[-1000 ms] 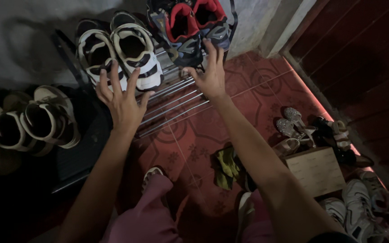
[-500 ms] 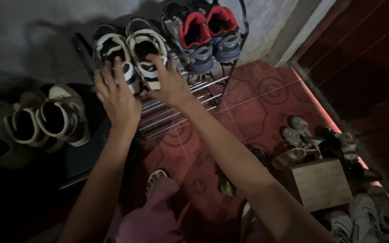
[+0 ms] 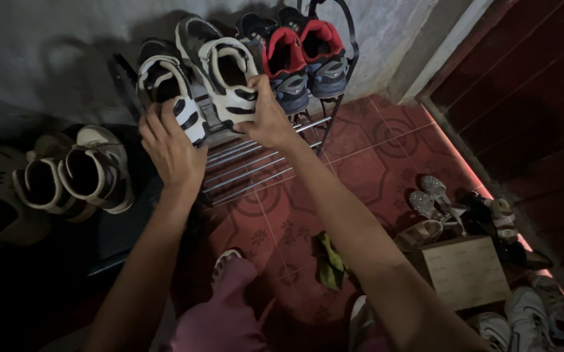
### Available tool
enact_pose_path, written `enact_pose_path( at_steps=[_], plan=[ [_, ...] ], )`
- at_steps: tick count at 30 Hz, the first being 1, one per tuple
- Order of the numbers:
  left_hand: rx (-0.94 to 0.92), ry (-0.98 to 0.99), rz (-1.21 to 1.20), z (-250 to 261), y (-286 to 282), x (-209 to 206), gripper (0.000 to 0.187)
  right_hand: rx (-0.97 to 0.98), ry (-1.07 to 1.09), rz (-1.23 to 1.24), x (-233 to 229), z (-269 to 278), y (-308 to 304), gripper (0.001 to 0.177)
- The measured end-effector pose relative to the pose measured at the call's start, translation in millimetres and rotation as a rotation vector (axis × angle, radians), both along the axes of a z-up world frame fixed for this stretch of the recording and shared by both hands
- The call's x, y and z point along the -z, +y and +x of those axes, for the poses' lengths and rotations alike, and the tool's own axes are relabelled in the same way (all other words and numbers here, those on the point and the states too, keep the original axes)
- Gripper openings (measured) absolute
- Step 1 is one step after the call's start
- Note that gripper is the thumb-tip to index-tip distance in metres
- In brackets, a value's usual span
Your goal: The person wipes several pairs of shoes with a yellow cloth, then places them on a metal shoe rack. The person also wipes a cardboard shoe box and places it on the rack.
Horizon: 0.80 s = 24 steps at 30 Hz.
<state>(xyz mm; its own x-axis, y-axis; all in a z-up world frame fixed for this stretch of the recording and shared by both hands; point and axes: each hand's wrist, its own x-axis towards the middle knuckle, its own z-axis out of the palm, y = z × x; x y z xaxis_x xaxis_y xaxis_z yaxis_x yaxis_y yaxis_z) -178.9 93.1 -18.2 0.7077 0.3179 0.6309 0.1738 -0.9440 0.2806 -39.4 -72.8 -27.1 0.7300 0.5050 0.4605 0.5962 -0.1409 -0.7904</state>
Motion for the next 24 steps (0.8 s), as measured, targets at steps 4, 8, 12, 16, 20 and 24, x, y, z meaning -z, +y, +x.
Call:
enact_pose_path(
  at_steps=[4, 8, 12, 16, 20, 24],
  plan=[
    [-0.03, 0.026, 0.066, 2.1, -2.1, 3.1, 0.105, -0.016, -0.137, -0.039, 4.7, -1.6, -2.8, 0.088],
    [-0.03, 0.013, 0.07, 5.9, -5.9, 5.9, 0.099, 0.018, -0.135, -0.063, 1.6, -5.6, -0.3, 0.088],
    [-0.005, -0.006, 0.102, 13.5, -8.2, 6.5, 0.097, 0.046, -0.144, -0.052, -2.3, -9.3, 6.1, 0.087],
    [0.016, -0.008, 0.097, 18.3, -7.4, 7.9, 0.098, 0.08, -0.151, -0.097, -1.7, -13.4, 10.4, 0.084],
    [0.022, -0.004, 0.033, 18.4, -5.5, 13.0, 0.097, 0.163, -0.148, -0.104, -5.4, -19.5, 18.4, 0.083],
    [0.031, -0.016, -0.016, 18.5, -4.4, 18.1, 0.096, 0.273, -0.064, -0.189, -15.1, -29.0, 29.5, 0.083]
  ],
)
